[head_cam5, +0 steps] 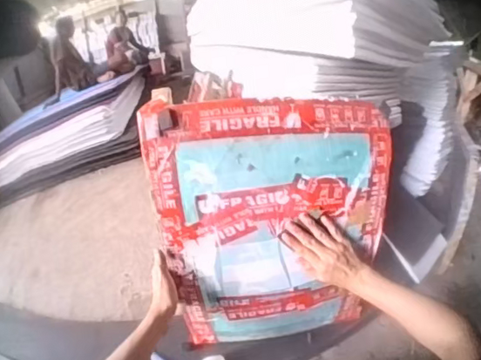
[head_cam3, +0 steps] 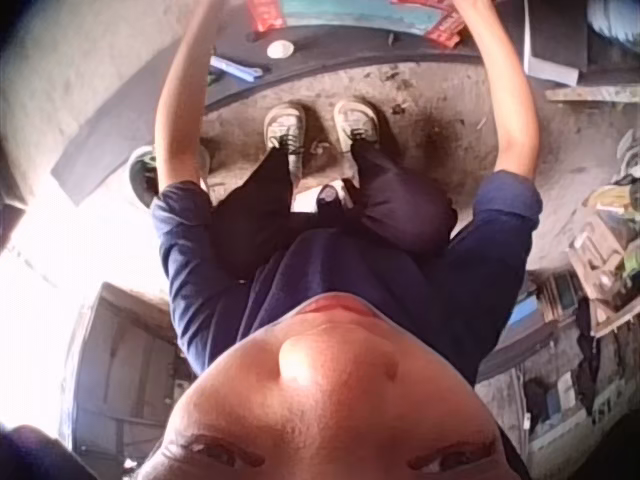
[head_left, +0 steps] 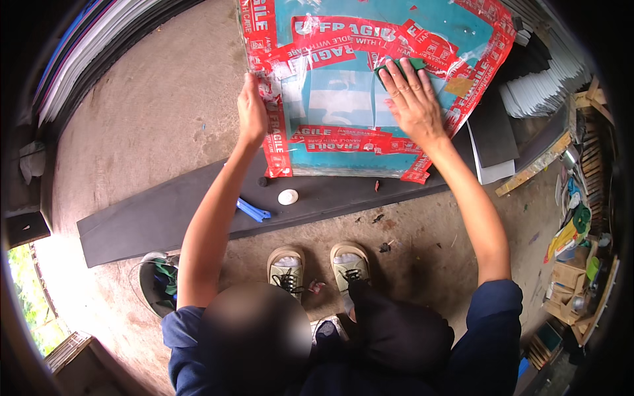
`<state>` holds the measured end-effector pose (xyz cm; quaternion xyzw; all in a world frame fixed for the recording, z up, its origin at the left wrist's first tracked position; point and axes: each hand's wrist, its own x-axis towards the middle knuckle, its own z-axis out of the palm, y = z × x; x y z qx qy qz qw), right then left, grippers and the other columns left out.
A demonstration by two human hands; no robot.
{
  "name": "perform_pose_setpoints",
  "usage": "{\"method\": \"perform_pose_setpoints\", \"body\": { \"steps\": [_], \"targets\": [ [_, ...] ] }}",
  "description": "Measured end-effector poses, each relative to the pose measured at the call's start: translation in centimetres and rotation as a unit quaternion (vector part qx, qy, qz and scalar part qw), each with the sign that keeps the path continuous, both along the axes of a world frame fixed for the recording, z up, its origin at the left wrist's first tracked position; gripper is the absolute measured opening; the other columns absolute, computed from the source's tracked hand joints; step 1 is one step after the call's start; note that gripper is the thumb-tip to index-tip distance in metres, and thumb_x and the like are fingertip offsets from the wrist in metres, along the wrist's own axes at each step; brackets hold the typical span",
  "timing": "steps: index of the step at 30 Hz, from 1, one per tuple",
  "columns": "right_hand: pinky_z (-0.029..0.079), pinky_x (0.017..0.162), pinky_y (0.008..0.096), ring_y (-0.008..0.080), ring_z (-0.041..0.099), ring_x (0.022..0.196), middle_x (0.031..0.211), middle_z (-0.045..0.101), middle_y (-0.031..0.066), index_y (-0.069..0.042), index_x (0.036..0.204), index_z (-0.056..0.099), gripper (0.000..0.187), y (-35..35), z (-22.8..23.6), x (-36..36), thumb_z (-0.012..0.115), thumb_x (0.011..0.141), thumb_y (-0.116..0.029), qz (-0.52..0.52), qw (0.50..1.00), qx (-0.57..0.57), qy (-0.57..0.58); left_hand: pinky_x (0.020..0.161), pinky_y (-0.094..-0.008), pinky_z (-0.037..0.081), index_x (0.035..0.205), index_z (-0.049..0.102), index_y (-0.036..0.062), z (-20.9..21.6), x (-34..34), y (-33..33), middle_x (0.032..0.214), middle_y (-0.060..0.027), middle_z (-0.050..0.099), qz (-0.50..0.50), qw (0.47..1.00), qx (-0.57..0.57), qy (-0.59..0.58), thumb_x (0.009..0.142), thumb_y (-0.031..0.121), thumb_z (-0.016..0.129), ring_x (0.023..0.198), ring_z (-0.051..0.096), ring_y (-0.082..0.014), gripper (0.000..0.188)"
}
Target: The person squats and wipes a large red and blue plastic sheet with a green cloth. They repeatedly rub the surface, occasionally dip the cloth into a bucket, and continue cleaning the sheet until the end of the clip.
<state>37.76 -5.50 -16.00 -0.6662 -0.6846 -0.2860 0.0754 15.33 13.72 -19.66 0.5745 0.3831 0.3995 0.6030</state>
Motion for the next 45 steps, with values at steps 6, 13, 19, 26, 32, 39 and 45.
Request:
{"method": "perform_pose_setpoints", "body": {
  "steps": [6, 13, 19, 26, 32, 39, 45],
  "targets": [
    [0.017, 0.112, 0.0328, 0.0139, 0.023, 0.135, 0.147, 0.025, 0.0019, -0.009, 0.140, 0.027, 0.065, -1.0, -3.8, 0.7, 0.053, 0.082, -0.021, 0.209, 0.962, -0.147, -0.096, 0.038, -0.0242, 0.033, 0.074, 0.046, 0.0069, -1.9, 2.0, 0.2, 0.056, -0.0008, 0.046, 0.085, 0.987, 0.135, 0.001, 0.095, 0.050, 0.031, 0.043, 0.041, -0.0071, 0.050],
    [0.021, 0.111, 0.0357, 0.0146, 0.021, 0.135, 0.147, 0.023, 0.0010, -0.013, 0.141, 0.024, 0.070, 0.2, -1.8, -1.8, 0.056, 0.081, -0.025, 0.146, 0.970, -0.168, 0.096, 0.038, -0.0237, 0.032, 0.070, 0.046, 0.0066, -1.9, 1.9, 0.0, 0.054, 0.0015, 0.041, 0.105, 0.978, 0.179, 0.001, 0.095, 0.048, 0.033, 0.043, 0.039, -0.0063, 0.050],
    [0.020, 0.111, 0.0377, 0.0158, 0.023, 0.135, 0.148, 0.022, 0.0036, -0.008, 0.141, 0.025, 0.073, 1.8, 1.2, 0.0, 0.056, 0.079, -0.031, 0.064, 0.995, -0.061, -0.052, 0.052, -0.0281, 0.035, 0.078, 0.050, -0.0014, -0.8, 1.3, -0.7, 0.060, -0.0031, 0.043, 0.091, 0.993, 0.066, 0.028, 0.096, 0.038, 0.037, 0.058, 0.039, -0.0095, 0.045],
    [0.013, 0.113, 0.0381, 0.0144, 0.017, 0.137, 0.150, 0.014, 0.0002, -0.012, 0.142, 0.020, 0.078, 0.6, -0.4, 1.4, 0.054, 0.080, -0.043, 0.196, 0.949, -0.124, -0.215, 0.049, -0.0287, 0.035, 0.074, 0.048, 0.0000, -1.9, 1.6, -0.1, 0.057, -0.0022, 0.043, 0.098, 0.990, 0.101, 0.002, 0.096, 0.037, 0.037, 0.054, 0.039, -0.0096, 0.044],
    [0.009, 0.113, 0.0405, 0.0171, 0.014, 0.138, 0.149, 0.019, 0.0028, -0.013, 0.143, 0.019, 0.078, 0.0, -1.7, -2.1, 0.053, 0.080, -0.045, 0.113, 0.978, -0.172, 0.024, 0.048, -0.0283, 0.035, 0.072, 0.048, 0.0009, -1.5, 1.7, -0.3, 0.056, -0.0024, 0.042, 0.099, 0.990, 0.101, 0.000, 0.096, 0.037, 0.038, 0.053, 0.039, -0.0090, 0.044],
    [0.013, 0.112, 0.0406, 0.0171, 0.012, 0.138, 0.150, 0.015, 0.0044, -0.011, 0.143, 0.017, 0.079, 2.6, 0.4, -0.8, 0.055, 0.080, -0.041, 0.023, 0.999, -0.022, 0.005, 0.044, -0.0240, 0.034, 0.073, 0.050, 0.0054, -1.5, 1.2, -0.2, 0.059, 0.0015, 0.043, 0.096, 0.988, 0.119, 0.026, 0.096, 0.043, 0.034, 0.049, 0.040, -0.0060, 0.047],
    [0.010, 0.113, 0.0357, 0.0139, 0.013, 0.138, 0.149, 0.017, -0.0003, -0.015, 0.143, 0.019, 0.068, 0.4, -2.9, -0.9, 0.047, 0.086, -0.039, 0.173, 0.955, -0.177, -0.162, 0.050, -0.0257, 0.035, 0.074, 0.051, 0.0041, -1.0, 1.7, -0.6, 0.060, 0.0004, 0.043, 0.106, 0.984, 0.139, 0.027, 0.097, 0.040, 0.035, 0.054, 0.039, -0.0073, 0.045]
  ]
}}
